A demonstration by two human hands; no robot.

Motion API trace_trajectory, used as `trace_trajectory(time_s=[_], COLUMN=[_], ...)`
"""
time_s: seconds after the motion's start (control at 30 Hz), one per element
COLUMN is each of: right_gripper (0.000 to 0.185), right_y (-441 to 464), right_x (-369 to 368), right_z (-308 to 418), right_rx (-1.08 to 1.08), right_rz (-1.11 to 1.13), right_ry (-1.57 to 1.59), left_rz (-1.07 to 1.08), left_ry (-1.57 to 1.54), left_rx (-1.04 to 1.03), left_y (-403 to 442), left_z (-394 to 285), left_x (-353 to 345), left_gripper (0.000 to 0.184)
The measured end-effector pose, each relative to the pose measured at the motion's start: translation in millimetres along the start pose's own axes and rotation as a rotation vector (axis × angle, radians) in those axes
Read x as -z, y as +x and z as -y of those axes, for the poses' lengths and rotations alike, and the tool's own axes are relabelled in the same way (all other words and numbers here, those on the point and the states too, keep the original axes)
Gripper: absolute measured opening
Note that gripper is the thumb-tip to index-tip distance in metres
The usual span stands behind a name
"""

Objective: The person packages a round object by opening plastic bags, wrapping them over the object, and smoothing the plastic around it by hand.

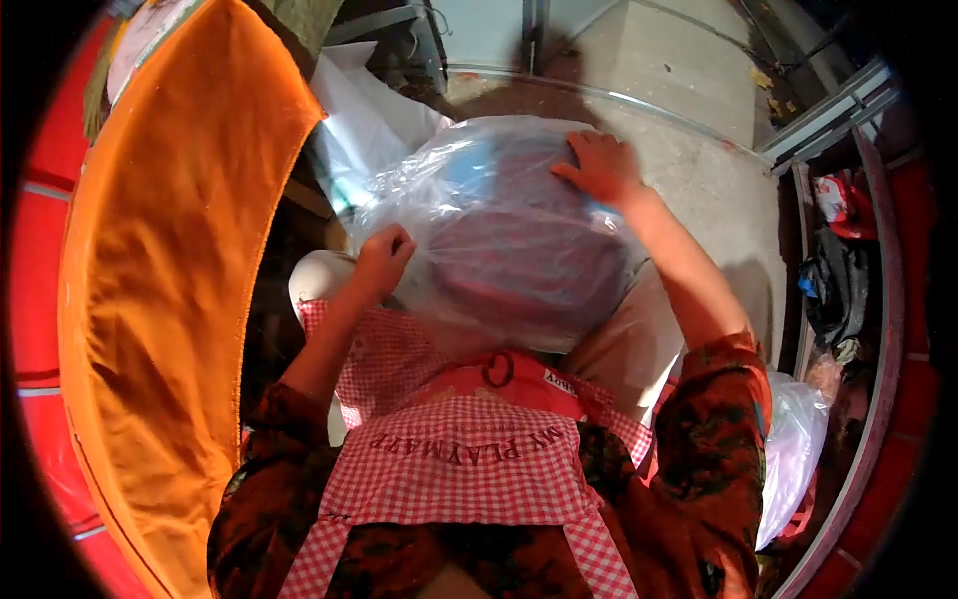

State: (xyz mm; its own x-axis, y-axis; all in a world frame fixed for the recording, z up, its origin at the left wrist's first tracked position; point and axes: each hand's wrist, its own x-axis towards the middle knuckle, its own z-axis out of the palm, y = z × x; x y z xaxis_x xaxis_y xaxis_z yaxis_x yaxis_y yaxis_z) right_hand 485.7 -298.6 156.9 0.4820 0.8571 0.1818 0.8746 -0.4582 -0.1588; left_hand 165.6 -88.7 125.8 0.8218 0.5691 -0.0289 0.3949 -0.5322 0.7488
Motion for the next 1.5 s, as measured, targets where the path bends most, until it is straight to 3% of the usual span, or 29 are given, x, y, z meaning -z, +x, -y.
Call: trace_trajectory(time_s=[0.07,0.17,0.27,0.37,0.47,0.57,0.67,0.7,0.77,0.87,1.03,1.13,1.3,1.37,1.4,1.47,1.5], right_gripper=[0.048,0.05,0.052,0.051,0.057,0.06,0.06,0.061,0.061,0.062,0.061,0.06,0.059,0.059,0.058,0.058,0.058], right_y=[1.5,-12.0,-11.4,-8.9,-8.5,-11.2,-10.2,-11.4,-8.0,-7.1,-4.8,-4.7,-8.2,-10.3,-11.7,-8.3,-6.9], right_x=[-10.4,-1.3,-21.5,-38.3,-40.2,-42.2,-44.2,-41.9,-36.4,-37.6,-25.4,-24.9,-29.5,-32.5,-33.2,-31.7,-30.8], right_z=[10.4,63.4,98.7,106.2,106.2,104.8,107.1,108.7,108.8,105.6,107.8,106.9,105.1,106.4,107.2,105.6,105.1], right_rx=[0.084,0.471,0.633,0.529,0.519,0.508,0.503,0.501,0.502,0.52,0.491,0.477,0.479,0.476,0.482,0.499,0.497], right_rz=[-0.072,-0.082,-0.133,-0.144,-0.137,-0.137,-0.118,-0.097,-0.063,-0.052,0.076,0.059,0.005,0.014,0.005,-0.022,-0.013], right_ry=[-0.047,0.118,0.179,0.191,0.155,0.162,0.114,0.121,0.123,0.113,0.13,0.159,0.196,0.184,0.189,0.186,0.181], left_rz=[-0.007,-0.061,0.031,0.074,-0.028,-0.02,0.322,0.554,0.709,0.924,1.082,1.123,1.186,1.213,1.204,0.971,0.909], left_ry=[-0.035,-0.062,-0.132,-0.051,0.045,0.058,0.258,0.131,0.072,-0.04,-0.041,0.02,0.145,0.208,0.303,0.456,0.195], left_rx=[-0.025,-0.05,0.099,0.052,-0.026,-0.085,-0.129,0.102,0.052,0.181,0.348,0.502,0.674,0.693,0.526,0.655,0.536], left_y=[-1.0,4.9,25.5,36.3,31.4,26.6,18.3,19.3,23.5,16.8,50.8,90.8,175.7,198.7,198.7,209.7,205.6], left_z=[9.4,2.7,11.4,13.1,-2.0,-22.1,18.5,12.4,32.0,30.7,88.6,131.0,141.8,126.0,102.3,78.0,60.6], left_x=[-9.1,-14.5,-13.5,-4.0,11.8,27.3,19.9,19.4,-10.4,-36.1,-69.6,-63.1,-29.3,2.7,29.5,41.8,48.4], left_gripper=[0.014,0.014,0.013,0.013,0.018,0.044,0.073,0.093,0.091,0.083,0.072,0.066,0.056,0.052,0.038,0.026,0.022])
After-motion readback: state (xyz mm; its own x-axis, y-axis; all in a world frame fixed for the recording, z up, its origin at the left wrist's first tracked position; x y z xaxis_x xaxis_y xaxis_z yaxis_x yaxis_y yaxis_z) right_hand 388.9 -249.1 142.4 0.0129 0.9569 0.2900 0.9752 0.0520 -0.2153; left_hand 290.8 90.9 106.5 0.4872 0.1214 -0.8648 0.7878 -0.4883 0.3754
